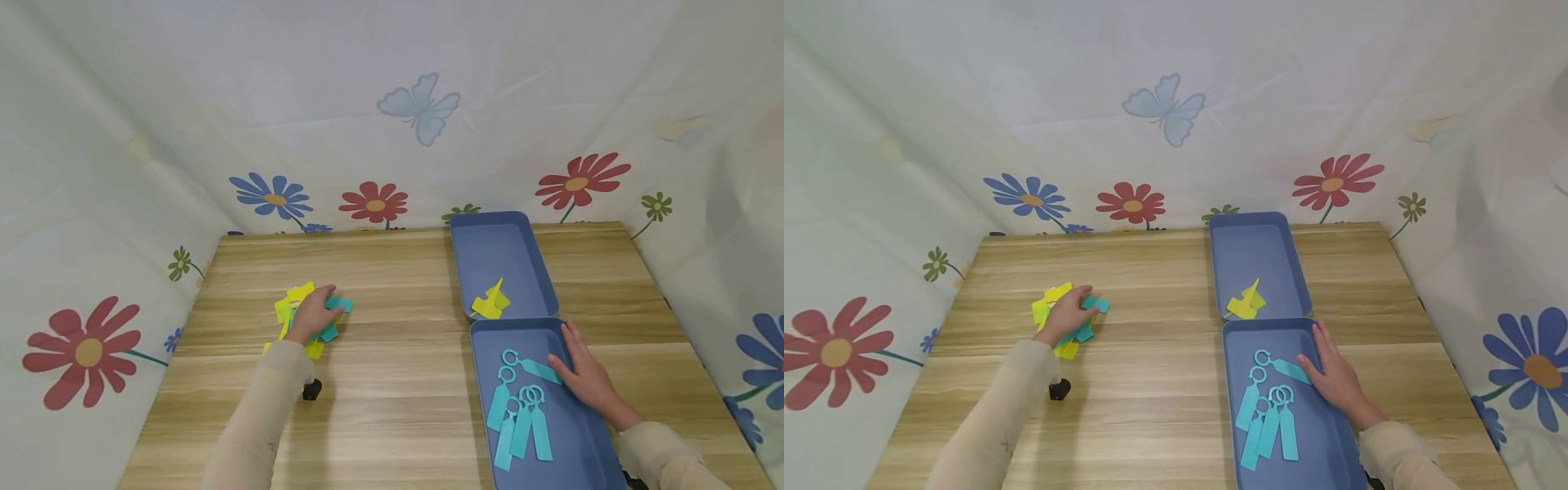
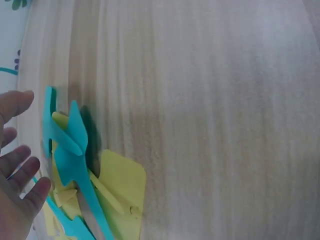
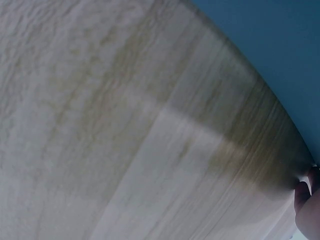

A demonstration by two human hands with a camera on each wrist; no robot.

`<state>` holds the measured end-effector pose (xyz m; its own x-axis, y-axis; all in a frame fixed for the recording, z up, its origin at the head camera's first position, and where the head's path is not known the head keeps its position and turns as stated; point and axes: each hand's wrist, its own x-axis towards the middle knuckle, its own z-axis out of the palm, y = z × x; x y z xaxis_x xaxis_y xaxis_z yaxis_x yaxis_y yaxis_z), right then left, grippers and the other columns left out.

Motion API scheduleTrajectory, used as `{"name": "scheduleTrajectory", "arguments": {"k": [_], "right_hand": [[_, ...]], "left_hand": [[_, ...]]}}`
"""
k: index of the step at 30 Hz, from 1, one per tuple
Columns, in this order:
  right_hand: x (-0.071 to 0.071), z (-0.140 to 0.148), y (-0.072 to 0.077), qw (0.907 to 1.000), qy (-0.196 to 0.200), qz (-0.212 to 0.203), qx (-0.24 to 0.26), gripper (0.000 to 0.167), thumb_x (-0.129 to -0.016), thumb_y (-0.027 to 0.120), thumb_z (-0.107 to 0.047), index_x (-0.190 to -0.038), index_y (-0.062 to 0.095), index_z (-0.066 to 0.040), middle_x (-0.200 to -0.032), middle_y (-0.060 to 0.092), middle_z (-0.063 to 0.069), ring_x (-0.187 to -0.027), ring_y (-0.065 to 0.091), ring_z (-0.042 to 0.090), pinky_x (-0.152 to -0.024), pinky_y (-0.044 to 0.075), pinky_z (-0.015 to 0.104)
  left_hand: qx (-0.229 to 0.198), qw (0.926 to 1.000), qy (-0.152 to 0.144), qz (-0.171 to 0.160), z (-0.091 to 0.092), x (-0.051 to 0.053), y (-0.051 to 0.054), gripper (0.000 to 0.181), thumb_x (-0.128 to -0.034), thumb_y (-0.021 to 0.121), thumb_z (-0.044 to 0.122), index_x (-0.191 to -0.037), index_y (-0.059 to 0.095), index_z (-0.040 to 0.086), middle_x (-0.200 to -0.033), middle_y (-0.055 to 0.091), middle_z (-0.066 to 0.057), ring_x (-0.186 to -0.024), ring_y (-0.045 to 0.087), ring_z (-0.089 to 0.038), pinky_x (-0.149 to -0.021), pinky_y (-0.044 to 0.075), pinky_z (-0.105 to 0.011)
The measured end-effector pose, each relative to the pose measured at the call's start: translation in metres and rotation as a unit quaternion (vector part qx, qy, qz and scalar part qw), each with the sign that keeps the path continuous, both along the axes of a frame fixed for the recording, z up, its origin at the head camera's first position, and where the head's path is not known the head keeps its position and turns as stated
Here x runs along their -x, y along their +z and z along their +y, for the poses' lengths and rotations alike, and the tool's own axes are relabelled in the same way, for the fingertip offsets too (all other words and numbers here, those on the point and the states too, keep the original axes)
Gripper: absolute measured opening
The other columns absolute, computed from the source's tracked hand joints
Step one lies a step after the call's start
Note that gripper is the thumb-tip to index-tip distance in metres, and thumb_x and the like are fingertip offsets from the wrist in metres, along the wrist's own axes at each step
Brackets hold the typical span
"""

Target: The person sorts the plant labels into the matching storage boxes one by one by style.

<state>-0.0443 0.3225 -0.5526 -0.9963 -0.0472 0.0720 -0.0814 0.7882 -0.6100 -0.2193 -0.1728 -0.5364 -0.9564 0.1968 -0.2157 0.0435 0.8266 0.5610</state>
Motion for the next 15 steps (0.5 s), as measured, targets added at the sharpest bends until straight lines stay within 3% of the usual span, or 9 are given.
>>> {"name": "scheduleTrajectory", "arguments": {"k": [8, 15], "right_hand": [[0.0, 0.001, -0.002, 1.0, 0.0, 0.001, 0.003, 0.072, -0.087, 0.053, -0.026, -0.141, 0.012, -0.003, -0.146, 0.01, 0.022, -0.129, 0.018, 0.044, -0.088, 0.026, 0.064], [0.0, 0.001, -0.003, 1.0, 0.0, 0.002, 0.001, 0.072, -0.087, 0.053, -0.026, -0.141, 0.013, -0.002, -0.145, 0.011, 0.022, -0.129, 0.018, 0.044, -0.088, 0.026, 0.064]], "left_hand": [[0.062, 0.998, 0.012, -0.01, 0.007, -0.006, -0.003, 0.067, -0.083, 0.059, 0.032, -0.135, 0.03, 0.001, -0.137, 0.035, -0.017, -0.124, 0.035, -0.033, -0.099, 0.034, -0.045], [0.112, 0.9928, 0.041, 0.011, 0.017, -0.008, -0.003, 0.059, -0.0828, 0.06, 0.032, -0.127, 0.042, -0.002, -0.126, 0.049, -0.018, -0.114, 0.047, -0.032, -0.091, 0.042, -0.042]]}}
